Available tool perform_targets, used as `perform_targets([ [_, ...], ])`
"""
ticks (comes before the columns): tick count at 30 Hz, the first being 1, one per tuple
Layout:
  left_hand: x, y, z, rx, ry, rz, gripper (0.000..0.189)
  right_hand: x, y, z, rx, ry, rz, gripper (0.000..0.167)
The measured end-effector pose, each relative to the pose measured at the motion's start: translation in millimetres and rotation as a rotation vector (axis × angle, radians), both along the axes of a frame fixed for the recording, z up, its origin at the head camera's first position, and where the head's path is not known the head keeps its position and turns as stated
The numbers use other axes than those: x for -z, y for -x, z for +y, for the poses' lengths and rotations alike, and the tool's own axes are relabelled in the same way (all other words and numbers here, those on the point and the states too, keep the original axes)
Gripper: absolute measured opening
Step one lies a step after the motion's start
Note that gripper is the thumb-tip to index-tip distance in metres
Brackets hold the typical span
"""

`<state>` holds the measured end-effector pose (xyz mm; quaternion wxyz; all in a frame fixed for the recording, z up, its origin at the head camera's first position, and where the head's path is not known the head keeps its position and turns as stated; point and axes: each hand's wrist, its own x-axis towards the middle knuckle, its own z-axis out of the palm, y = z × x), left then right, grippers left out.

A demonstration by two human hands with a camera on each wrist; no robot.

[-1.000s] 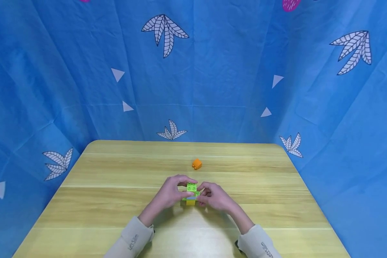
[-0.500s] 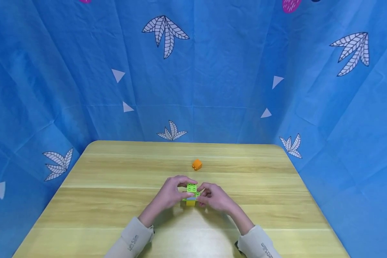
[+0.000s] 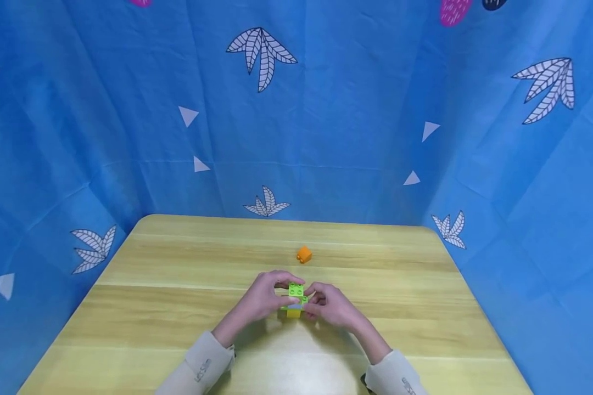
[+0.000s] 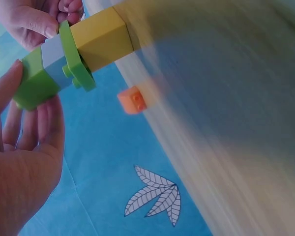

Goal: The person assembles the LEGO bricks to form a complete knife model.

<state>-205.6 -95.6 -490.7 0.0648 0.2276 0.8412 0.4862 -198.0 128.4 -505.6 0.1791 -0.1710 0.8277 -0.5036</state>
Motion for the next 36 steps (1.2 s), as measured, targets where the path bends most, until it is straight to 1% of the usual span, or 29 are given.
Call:
perform_targets([
  [6, 2.1, -1.1, 1.0, 0.002, -0.018, 0.002, 0.039, 0.6, -0.7, 1, 0.002, 0.004, -0.002, 0.029],
  [11, 3.3, -2.1, 2.2, 0.012, -0.071, -0.008, 0.04, -0.7, -0.5, 2, -0.004, 0.0, 0.002, 0.029],
  [13, 3.9, -2.7, 2.5, 0.013, -0.087, -0.011, 0.043, -0.8, -0.5, 2, -0.006, -0.002, 0.006, 0.028],
  [18, 4.7, -3.4, 0.1, 0.009, -0.09, 0.009, 0.058, -0.5, -0.2, 2, -0.003, -0.003, 0.005, 0.028],
  [22, 4.2, -4.2, -6.0, -0.019, -0.065, 0.006, 0.064, -0.2, 0.3, 2, -0.001, 0.003, -0.001, 0.027],
  [27, 5.5, -4.2, -14.9, -0.051, 0.004, 0.008, 0.057, -0.2, 1.4, 1, 0.009, 0.012, -0.011, 0.026],
  [29, 6.2, -4.6, -17.5, -0.058, 0.02, -0.002, 0.053, 0.0, 1.6, 1, 0.012, 0.016, -0.016, 0.026],
  [32, 8.3, -5.4, -19.8, -0.054, 0.035, -0.034, 0.05, 0.9, 1.7, 1, 0.013, 0.02, -0.019, 0.026],
  [36, 12.2, -6.6, -19.4, -0.028, 0.058, -0.069, 0.046, 1.8, 1.4, 0, 0.01, 0.018, -0.019, 0.026],
])
